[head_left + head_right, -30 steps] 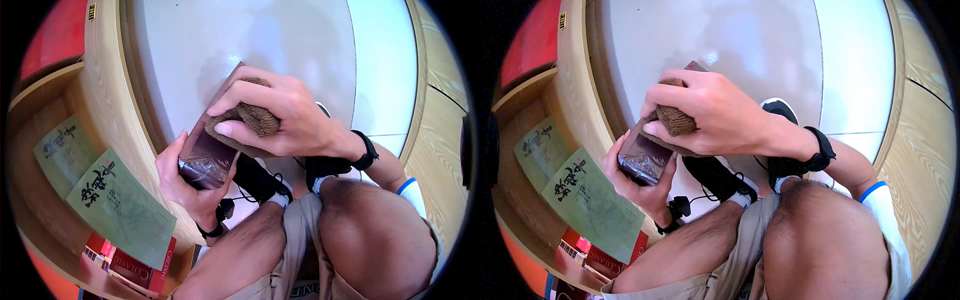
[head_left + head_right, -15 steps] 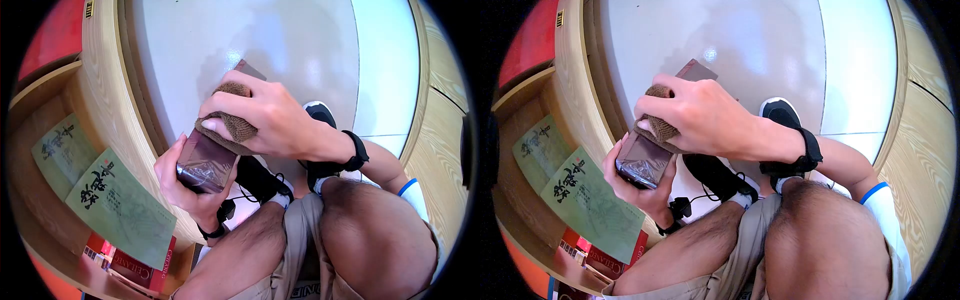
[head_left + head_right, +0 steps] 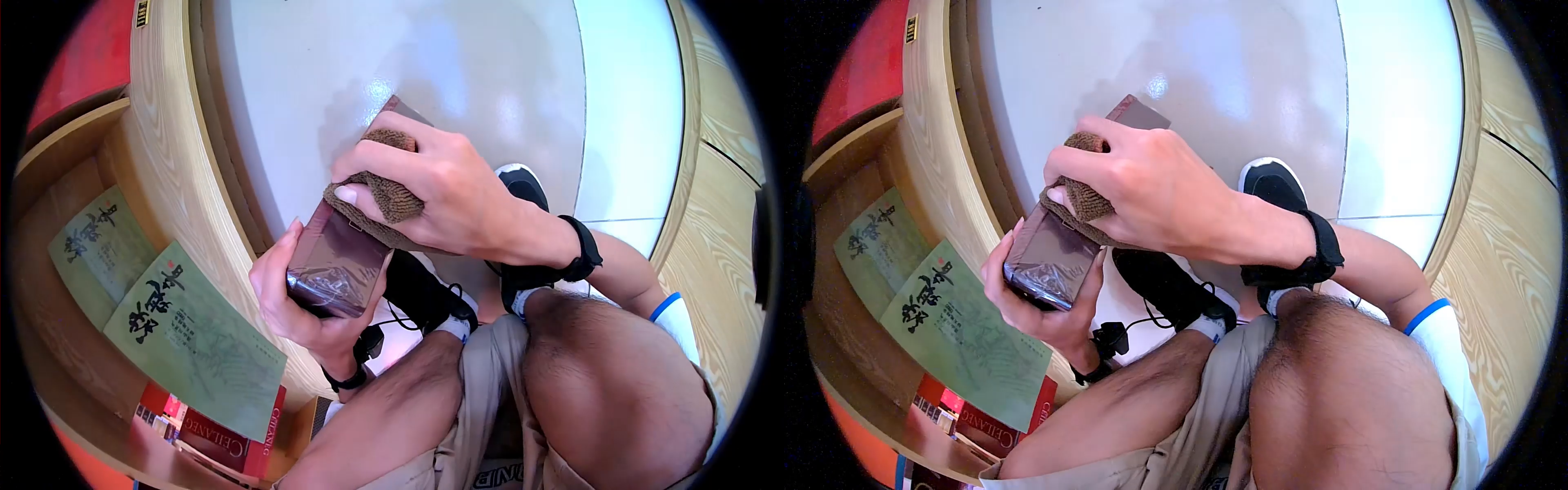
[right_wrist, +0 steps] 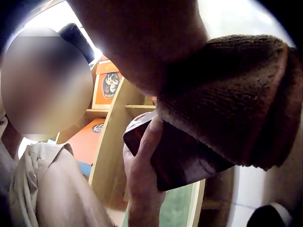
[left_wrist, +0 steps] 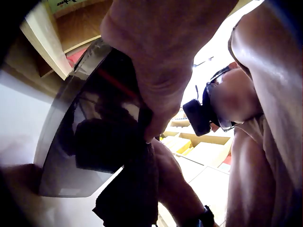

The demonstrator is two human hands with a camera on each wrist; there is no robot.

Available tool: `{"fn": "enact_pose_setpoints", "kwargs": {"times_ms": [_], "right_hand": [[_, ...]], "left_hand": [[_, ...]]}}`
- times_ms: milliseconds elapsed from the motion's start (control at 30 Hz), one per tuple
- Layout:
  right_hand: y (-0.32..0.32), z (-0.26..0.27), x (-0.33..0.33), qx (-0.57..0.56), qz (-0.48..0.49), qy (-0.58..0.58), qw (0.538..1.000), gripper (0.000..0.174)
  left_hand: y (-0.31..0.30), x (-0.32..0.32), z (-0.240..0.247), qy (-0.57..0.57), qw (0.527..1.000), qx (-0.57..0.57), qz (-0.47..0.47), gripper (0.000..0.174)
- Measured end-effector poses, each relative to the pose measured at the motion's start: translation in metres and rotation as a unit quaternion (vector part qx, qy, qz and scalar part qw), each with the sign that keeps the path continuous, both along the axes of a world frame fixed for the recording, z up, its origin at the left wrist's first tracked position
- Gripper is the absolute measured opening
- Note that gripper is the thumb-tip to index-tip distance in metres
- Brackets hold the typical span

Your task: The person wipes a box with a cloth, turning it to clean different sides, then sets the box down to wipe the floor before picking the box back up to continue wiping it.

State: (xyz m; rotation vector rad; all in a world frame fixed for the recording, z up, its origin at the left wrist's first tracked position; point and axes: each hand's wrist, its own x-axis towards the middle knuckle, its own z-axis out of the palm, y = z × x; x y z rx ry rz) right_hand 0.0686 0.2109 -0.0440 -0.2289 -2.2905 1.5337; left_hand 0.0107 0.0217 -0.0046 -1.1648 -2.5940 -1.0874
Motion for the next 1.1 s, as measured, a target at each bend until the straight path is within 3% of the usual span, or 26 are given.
{"fn": "enact_pose_setpoints", "kwargs": {"times_ms": [1033,1100], "right_hand": [[0.011,-0.007,0.014,0.026,0.000,-0.048,0.999,0.024],[0.012,-0.009,0.015,0.022,-0.004,-0.044,0.999,0.023]], "left_hand": [[-0.003,0.002,0.001,-0.016,1.000,-0.018,-0.002,0.096],[0.000,-0.001,0.002,0.040,0.999,-0.030,-0.015,0.091]]}}
